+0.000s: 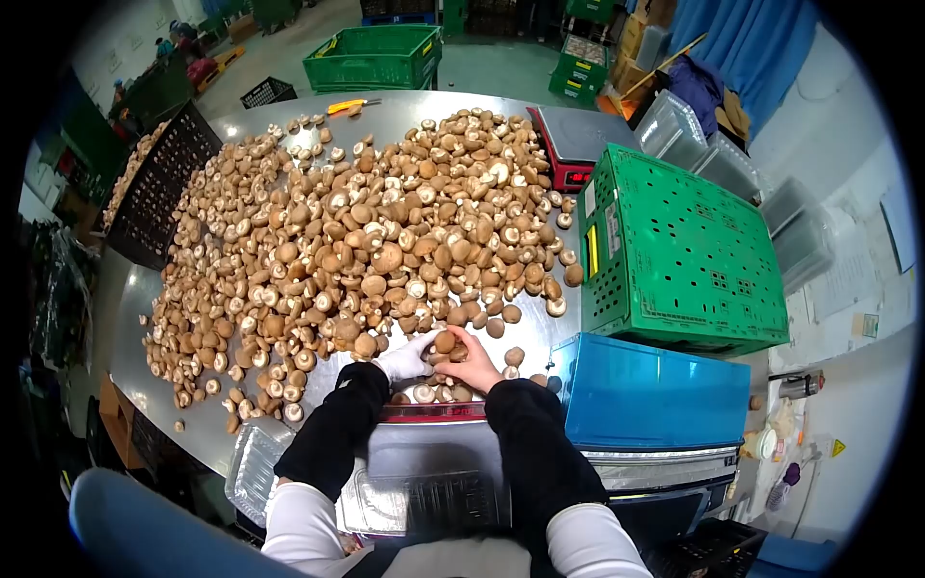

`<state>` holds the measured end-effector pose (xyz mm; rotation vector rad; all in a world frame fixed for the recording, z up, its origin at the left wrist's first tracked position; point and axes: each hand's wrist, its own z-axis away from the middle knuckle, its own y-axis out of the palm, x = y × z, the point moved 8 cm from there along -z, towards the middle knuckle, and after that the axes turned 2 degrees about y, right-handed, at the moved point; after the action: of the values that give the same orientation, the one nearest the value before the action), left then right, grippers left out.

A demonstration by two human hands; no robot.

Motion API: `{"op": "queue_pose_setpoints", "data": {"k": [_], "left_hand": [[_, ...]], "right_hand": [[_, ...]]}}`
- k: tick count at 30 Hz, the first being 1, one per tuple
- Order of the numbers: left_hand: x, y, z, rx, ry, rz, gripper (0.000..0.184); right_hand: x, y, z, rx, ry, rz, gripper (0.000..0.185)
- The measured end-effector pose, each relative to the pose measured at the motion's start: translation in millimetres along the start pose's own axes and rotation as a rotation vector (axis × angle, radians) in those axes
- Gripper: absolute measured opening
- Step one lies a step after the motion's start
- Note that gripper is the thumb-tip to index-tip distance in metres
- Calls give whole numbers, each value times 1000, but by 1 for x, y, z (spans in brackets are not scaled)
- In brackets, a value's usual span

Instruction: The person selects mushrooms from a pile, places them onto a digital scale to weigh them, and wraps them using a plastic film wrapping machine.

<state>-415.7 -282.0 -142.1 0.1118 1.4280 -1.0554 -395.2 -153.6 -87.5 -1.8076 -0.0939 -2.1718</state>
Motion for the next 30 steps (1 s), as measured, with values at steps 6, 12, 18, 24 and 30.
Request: {"op": "queue_pose_setpoints", "data": {"k": [6,12,18,24,30], "left_hand": [[-83,-45,47,-28,55,2,71],[-203,-60,159,16,144,218,67],[-189,14,249,259,-65,223,71],[-165,50,279,-91,-180,205,68],[-154,54,306,-388,-234,169,65]], "right_hand": [[72,7,30,113,23,-191,71],[138,43,128,216,83,-313,64],[122,97,215,418,208,-266,63],[72,110,241,401,-38,148,69],[80,85,246,325,-168,214,59]]}}
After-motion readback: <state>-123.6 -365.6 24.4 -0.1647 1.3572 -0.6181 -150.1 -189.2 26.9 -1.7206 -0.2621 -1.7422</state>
